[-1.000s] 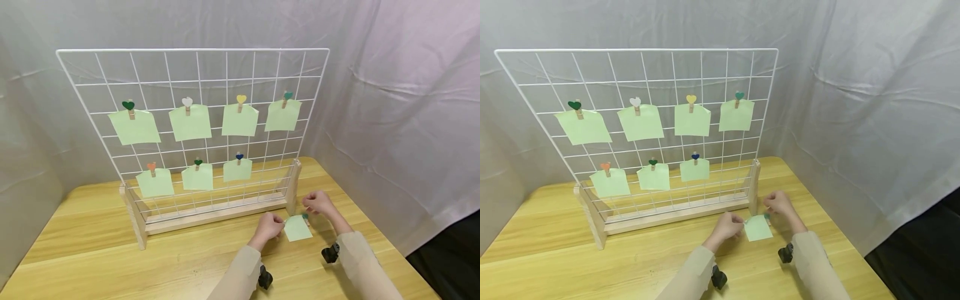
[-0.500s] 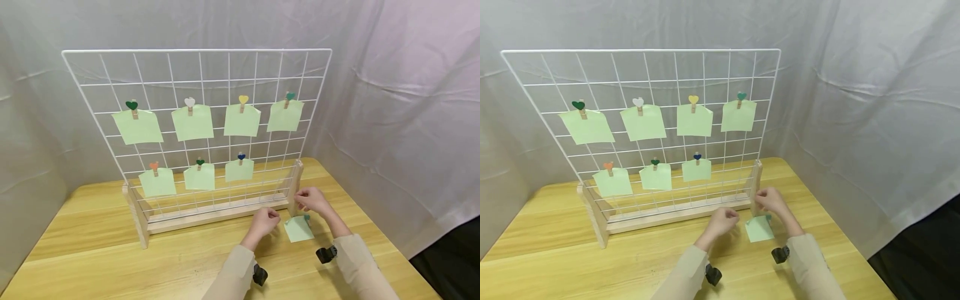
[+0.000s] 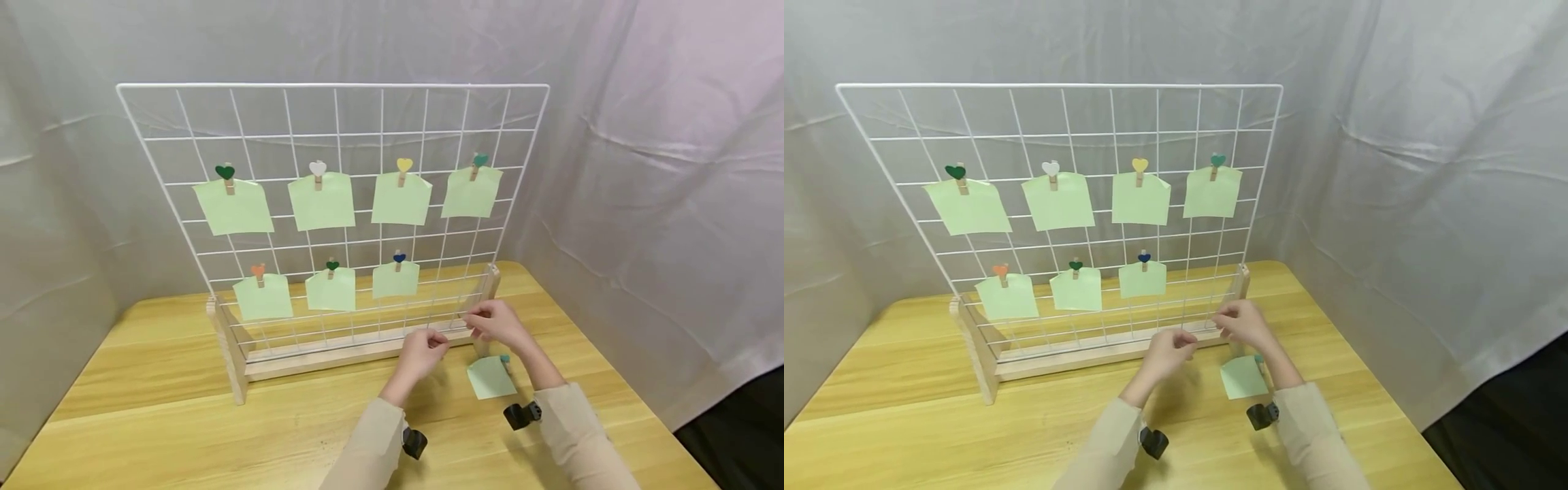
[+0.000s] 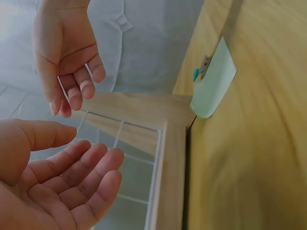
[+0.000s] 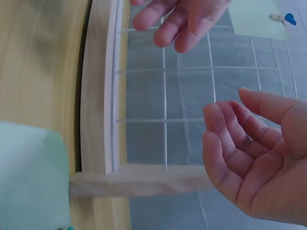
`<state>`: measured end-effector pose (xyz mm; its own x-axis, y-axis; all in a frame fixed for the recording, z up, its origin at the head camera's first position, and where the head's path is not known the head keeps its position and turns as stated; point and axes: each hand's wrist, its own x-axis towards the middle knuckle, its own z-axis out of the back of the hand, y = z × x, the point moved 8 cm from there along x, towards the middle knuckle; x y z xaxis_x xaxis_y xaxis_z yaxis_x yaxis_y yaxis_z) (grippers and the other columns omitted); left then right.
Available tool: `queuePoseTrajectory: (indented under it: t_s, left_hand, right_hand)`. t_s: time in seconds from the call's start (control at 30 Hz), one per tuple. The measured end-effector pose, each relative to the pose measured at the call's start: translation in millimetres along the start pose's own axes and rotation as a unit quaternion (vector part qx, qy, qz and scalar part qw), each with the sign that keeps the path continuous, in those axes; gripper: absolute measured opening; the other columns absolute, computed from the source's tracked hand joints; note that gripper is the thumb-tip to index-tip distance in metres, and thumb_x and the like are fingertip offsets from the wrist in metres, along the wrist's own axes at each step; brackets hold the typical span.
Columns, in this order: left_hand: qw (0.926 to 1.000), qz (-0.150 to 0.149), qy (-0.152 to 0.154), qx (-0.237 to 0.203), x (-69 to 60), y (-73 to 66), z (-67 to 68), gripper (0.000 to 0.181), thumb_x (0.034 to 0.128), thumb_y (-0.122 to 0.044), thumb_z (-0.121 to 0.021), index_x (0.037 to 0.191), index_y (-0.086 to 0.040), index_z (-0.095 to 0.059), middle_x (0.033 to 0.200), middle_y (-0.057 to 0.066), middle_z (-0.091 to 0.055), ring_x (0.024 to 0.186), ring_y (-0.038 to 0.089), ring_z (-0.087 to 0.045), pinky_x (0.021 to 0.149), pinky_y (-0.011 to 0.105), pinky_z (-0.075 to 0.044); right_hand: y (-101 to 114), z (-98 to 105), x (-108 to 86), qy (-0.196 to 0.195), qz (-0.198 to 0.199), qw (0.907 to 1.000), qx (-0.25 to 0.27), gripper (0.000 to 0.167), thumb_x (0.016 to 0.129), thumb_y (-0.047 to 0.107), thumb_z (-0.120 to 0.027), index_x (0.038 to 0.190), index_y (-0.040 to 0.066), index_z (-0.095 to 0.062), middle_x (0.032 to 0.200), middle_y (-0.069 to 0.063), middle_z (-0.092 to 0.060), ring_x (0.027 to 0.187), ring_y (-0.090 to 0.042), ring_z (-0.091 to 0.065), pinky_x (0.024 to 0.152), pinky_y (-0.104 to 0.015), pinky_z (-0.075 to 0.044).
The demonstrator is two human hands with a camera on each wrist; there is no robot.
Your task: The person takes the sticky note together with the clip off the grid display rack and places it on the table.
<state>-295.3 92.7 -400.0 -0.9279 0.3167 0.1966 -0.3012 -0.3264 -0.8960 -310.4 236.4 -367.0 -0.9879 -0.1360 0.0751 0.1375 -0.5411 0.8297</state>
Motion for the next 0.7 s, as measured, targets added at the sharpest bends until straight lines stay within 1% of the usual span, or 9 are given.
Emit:
queuePoseTrajectory:
  t_s: [0.17, 0.33, 0.4, 0.47, 0.53, 0.57, 0.63, 0.7]
  left_hand:
    - [0.9998, -0.012, -0.011, 0.014, -1.8, -9.0, 11.6, 0.011, 0.0807, -0.003, -0.059, 0.087, 0.004, -0.065, 0.077, 0.006, -0.064, 0.07, 0.015, -0.058, 0.058, 0.022, -0.046]
    - [0.9995, -0.022, -0.019, 0.016, -2.7, -14.3, 22.2, 0.012, 0.0809, -0.005, -0.059, 0.088, 0.002, -0.066, 0.078, 0.006, -0.064, 0.069, 0.015, -0.057, 0.059, 0.022, -0.046]
    - [0.9993, -0.023, -0.023, 0.016, -3.5, -15.4, 26.3, 0.013, 0.0814, -0.006, -0.059, 0.088, 0.002, -0.065, 0.078, 0.006, -0.064, 0.07, 0.015, -0.057, 0.06, 0.023, -0.046]
    - [0.9993, -0.02, -0.028, 0.018, -4.3, -15.6, 30.5, 0.013, 0.0822, -0.007, -0.058, 0.089, 0.002, -0.065, 0.079, 0.005, -0.063, 0.071, 0.016, -0.058, 0.06, 0.023, -0.046]
    - [0.9992, -0.017, -0.032, 0.018, -4.6, -15.6, 34.6, 0.014, 0.0825, -0.008, -0.058, 0.09, 0.002, -0.065, 0.079, 0.005, -0.063, 0.071, 0.016, -0.058, 0.06, 0.024, -0.046]
    - [0.9992, -0.013, -0.033, 0.018, -4.7, -15.0, 36.5, 0.014, 0.0827, -0.008, -0.058, 0.091, 0.001, -0.065, 0.08, 0.005, -0.063, 0.072, 0.016, -0.057, 0.06, 0.024, -0.046]
    - [0.9992, -0.009, -0.036, 0.017, -4.7, -13.9, 40.4, 0.015, 0.0831, -0.009, -0.058, 0.091, 0.001, -0.065, 0.08, 0.005, -0.063, 0.071, 0.015, -0.057, 0.06, 0.024, -0.046]
    - [0.999, -0.009, -0.041, 0.018, -5.1, -13.4, 44.5, 0.015, 0.0831, -0.009, -0.058, 0.092, 0.002, -0.065, 0.08, 0.005, -0.063, 0.071, 0.015, -0.057, 0.06, 0.024, -0.046]
  right_hand:
    - [11.4, -5.3, 3.9, 0.008, 0.027, 0.9996, 0.008, 0.025, 0.087, 0.013, -0.058, 0.094, -0.011, -0.06, 0.073, -0.011, -0.061, 0.062, -0.022, -0.061, 0.055, -0.036, -0.05]
    - [24.3, -11.4, 8.4, 0.012, 0.052, 0.9984, 0.02, 0.023, 0.087, 0.011, -0.056, 0.093, -0.011, -0.06, 0.076, -0.018, -0.061, 0.064, -0.027, -0.061, 0.054, -0.034, -0.05]
    - [29.6, -13.9, 10.0, 0.013, 0.06, 0.9979, 0.021, 0.023, 0.087, 0.01, -0.056, 0.093, -0.011, -0.06, 0.076, -0.017, -0.061, 0.064, -0.028, -0.061, 0.055, -0.035, -0.051]
    - [35.8, -16.3, 11.4, 0.014, 0.068, 0.9972, 0.026, 0.022, 0.088, 0.01, -0.056, 0.093, -0.011, -0.06, 0.076, -0.019, -0.061, 0.064, -0.027, -0.06, 0.056, -0.039, -0.051]
    - [40.9, -18.4, 13.3, 0.016, 0.074, 0.9966, 0.034, 0.022, 0.088, 0.01, -0.055, 0.094, -0.011, -0.06, 0.078, -0.021, -0.06, 0.063, -0.025, -0.06, 0.057, -0.039, -0.051]
    - [43.3, -19.5, 14.6, 0.018, 0.075, 0.9963, 0.04, 0.022, 0.088, 0.009, -0.055, 0.094, -0.012, -0.059, 0.077, -0.02, -0.06, 0.064, -0.026, -0.06, 0.057, -0.04, -0.051]
    - [48.0, -21.4, 17.0, 0.021, 0.081, 0.9951, 0.052, 0.022, 0.088, 0.009, -0.055, 0.094, -0.012, -0.059, 0.078, -0.023, -0.06, 0.064, -0.026, -0.06, 0.057, -0.038, -0.051]
    - [52.0, -22.6, 19.3, 0.021, 0.085, 0.9943, 0.06, 0.022, 0.088, 0.008, -0.055, 0.095, -0.013, -0.059, 0.078, -0.023, -0.059, 0.064, -0.025, -0.059, 0.056, -0.033, -0.051]
